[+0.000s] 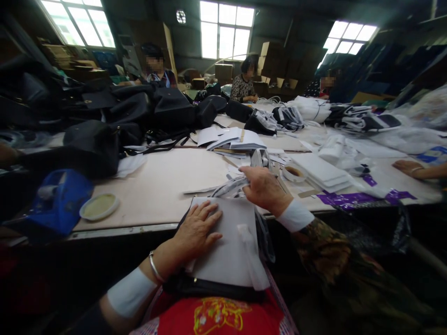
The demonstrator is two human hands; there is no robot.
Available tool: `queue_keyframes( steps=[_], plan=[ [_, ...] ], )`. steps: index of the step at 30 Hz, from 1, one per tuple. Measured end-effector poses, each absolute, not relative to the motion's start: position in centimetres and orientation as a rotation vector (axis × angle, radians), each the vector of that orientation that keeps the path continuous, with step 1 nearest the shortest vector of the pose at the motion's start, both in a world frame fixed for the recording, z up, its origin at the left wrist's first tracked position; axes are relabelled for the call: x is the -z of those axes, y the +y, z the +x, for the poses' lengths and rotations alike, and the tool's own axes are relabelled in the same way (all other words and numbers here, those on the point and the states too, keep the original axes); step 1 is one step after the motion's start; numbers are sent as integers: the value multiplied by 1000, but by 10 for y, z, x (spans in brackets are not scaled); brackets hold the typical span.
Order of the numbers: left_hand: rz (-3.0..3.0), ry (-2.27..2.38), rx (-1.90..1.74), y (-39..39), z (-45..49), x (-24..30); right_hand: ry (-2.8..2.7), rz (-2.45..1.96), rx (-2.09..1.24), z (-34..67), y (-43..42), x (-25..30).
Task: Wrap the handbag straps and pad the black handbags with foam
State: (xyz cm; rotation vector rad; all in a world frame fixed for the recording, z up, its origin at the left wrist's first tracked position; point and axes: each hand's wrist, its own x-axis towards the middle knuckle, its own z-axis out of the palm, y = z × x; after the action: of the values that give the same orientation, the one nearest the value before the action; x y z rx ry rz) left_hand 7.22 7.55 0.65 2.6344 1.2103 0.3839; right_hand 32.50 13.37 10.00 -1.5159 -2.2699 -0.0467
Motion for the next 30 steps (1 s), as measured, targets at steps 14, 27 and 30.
queue_keyframes(
  steps=[14, 27, 30],
  plan=[
    [2626, 1165, -433, 81, 67, -6, -1685, -1667, -1013, 365, 150, -40],
    [2649, 1174, -440, 84, 71, -13, -1653, -1603, -1261, 334, 174, -44],
    [2648, 1170, -429, 83, 70, -11, -1683, -1628, -1151, 336, 167, -49]
  ],
)
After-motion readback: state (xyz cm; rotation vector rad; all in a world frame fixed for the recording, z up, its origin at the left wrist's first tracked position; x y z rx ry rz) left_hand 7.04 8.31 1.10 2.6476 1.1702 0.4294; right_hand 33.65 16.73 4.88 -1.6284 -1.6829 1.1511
